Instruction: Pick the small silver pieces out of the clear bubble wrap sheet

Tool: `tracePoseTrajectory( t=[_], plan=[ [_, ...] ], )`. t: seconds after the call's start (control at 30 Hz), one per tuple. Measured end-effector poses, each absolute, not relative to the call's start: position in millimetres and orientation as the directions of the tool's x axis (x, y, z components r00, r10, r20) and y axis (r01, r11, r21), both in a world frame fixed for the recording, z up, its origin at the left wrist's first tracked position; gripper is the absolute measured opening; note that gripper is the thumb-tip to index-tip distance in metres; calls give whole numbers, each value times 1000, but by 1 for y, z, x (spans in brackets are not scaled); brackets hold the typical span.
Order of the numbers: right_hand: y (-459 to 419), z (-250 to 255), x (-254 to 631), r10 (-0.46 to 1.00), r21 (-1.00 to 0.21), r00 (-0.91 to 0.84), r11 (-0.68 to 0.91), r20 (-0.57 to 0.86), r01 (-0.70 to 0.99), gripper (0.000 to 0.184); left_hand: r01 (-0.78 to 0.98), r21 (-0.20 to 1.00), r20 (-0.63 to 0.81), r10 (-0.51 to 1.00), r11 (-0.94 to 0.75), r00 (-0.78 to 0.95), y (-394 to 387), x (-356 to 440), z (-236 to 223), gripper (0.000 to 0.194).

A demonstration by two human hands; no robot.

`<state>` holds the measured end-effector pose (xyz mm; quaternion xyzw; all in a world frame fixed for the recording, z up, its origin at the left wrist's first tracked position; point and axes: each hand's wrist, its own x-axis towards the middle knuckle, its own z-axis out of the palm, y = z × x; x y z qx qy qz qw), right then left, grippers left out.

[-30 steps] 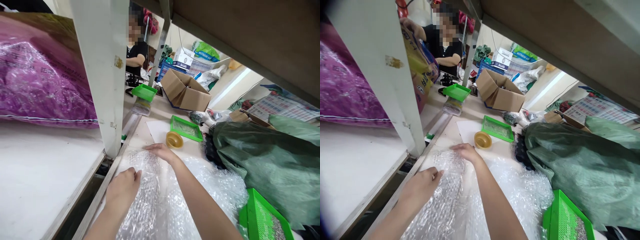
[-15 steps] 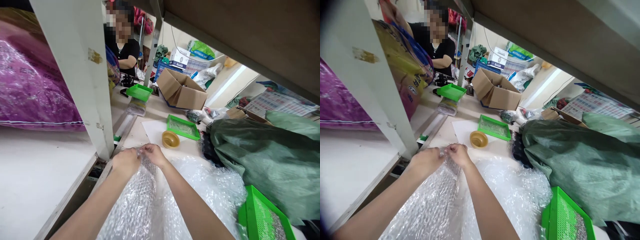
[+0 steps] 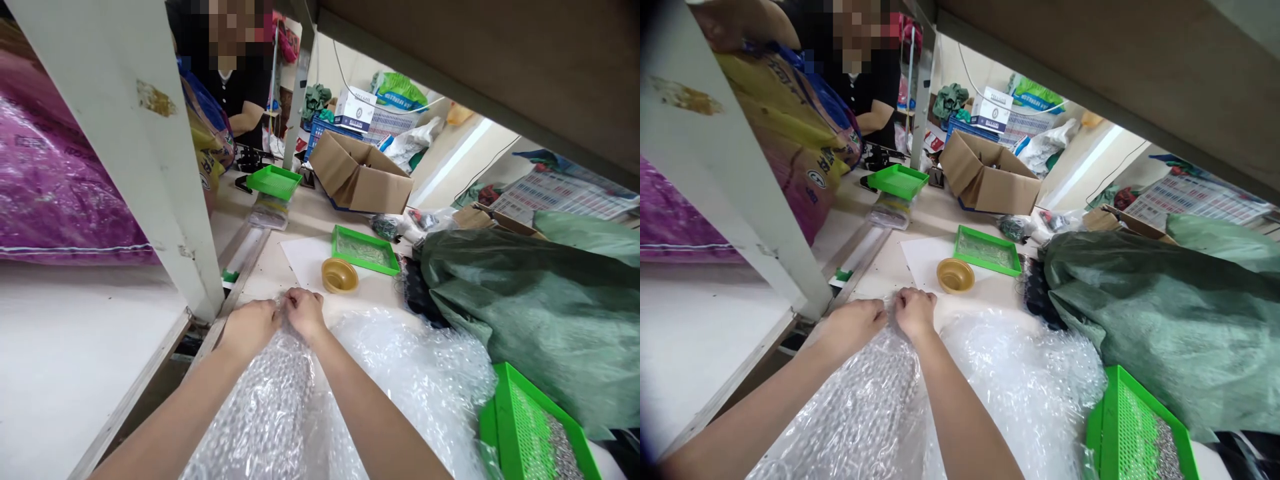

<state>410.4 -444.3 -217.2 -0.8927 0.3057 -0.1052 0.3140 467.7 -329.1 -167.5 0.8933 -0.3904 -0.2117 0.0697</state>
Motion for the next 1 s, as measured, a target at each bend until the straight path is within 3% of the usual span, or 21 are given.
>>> tracePoseTrajectory(
  t=[0.17, 0.37, 0.53, 0.67, 1.0],
  plan=[
    [-444, -221, 410, -641, -574, 768, -634, 14, -518, 16, -590, 391, -303, -705, -706, 642, -300, 462, -169, 27],
    [-445, -224, 404, -636, -584, 771, -641, 42, -497, 14, -431, 435, -438, -605, -790, 666, -312, 473, -158, 52],
    [-446, -223, 404, -611, -569, 790, -669, 53, -479, 14, -357, 514, -545, -618, -781, 567, -339, 477, -167, 35],
    [-445, -225, 404, -582, -524, 810, -713, 72, -465, 16, -379, 581, -490, -682, -720, 543, -329, 476, -178, 25],
    [-442, -228, 397, -534, -480, 841, -761, 85, -435, 15, -413, 608, -367, -701, -678, 611, -281, 439, -176, 32]
  ],
)
